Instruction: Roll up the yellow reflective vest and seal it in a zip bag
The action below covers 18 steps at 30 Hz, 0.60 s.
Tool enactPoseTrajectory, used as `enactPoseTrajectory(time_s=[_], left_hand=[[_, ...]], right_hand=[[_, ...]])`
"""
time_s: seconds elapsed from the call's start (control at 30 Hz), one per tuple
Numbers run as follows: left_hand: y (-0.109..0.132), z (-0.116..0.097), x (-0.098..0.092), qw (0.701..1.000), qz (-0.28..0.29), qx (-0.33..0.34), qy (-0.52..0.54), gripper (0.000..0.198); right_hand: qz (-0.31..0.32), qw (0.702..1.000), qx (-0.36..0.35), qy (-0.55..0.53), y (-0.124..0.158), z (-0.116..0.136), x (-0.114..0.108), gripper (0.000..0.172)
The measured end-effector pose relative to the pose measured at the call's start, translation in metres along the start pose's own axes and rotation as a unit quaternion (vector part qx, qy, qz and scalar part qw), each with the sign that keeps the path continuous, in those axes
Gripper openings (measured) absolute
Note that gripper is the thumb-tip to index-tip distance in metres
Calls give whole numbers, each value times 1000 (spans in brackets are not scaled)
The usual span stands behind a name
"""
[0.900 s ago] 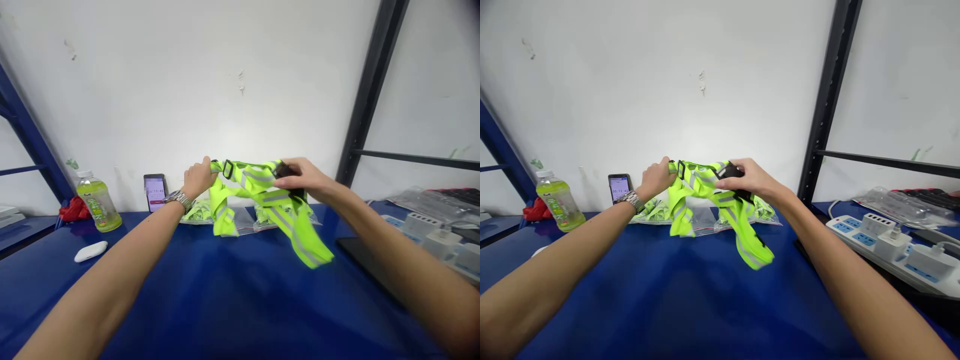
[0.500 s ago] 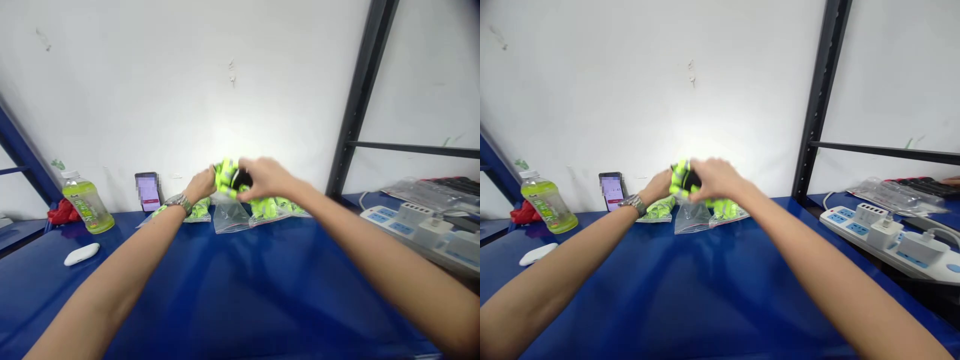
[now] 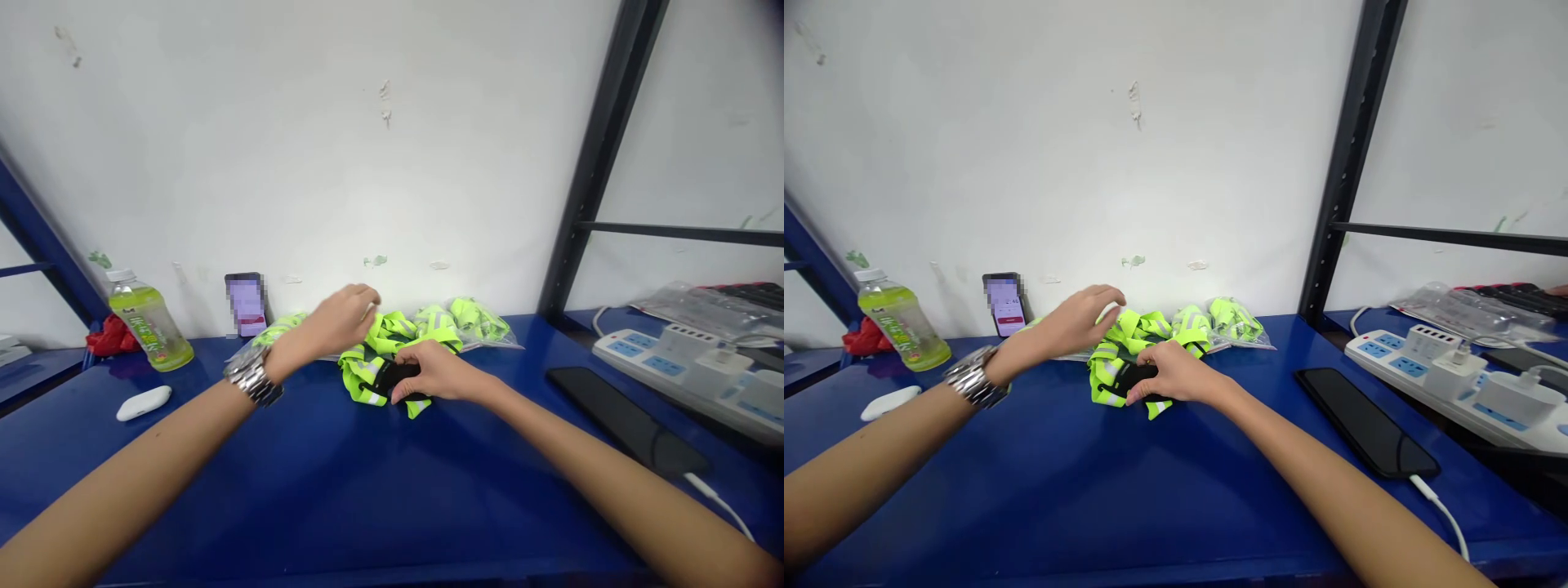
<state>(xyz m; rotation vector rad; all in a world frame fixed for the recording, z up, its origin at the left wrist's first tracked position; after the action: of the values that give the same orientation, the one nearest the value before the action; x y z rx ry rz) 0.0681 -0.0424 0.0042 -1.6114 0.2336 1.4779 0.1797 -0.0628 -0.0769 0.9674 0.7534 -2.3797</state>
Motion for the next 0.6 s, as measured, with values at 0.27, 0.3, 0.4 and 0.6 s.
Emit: enactPoseTrajectory(time_s=[0.27,0.3,0.4,0.6], left_hand=[[87,-47,58,991,64,70,93,37],[91,-41,64,990,70,60,103,34],[95,-31,70,989,69,48,124,30],[91,-36,62,989,40,61,127,28]], right_hand=[[48,996,13,-75,12,-16,7,28],[35,998,9,-56,14,-16,6,27],[2,1000,-12,13,25,-10,9,31],[-17,989,-50,139,41,-1,26,71]])
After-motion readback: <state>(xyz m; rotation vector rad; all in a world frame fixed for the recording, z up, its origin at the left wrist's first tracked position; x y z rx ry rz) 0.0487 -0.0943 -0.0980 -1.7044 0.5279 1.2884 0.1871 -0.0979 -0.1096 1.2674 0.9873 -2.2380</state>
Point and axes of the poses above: each hand's wrist, its own y-axis away from the middle knuckle, its own x-axis out of the palm, z = x × y, the point moved 7 cm from there along -y, towards the middle knuckle, and after that the axes turned 2 degrees about -y, right-handed, at the moved point
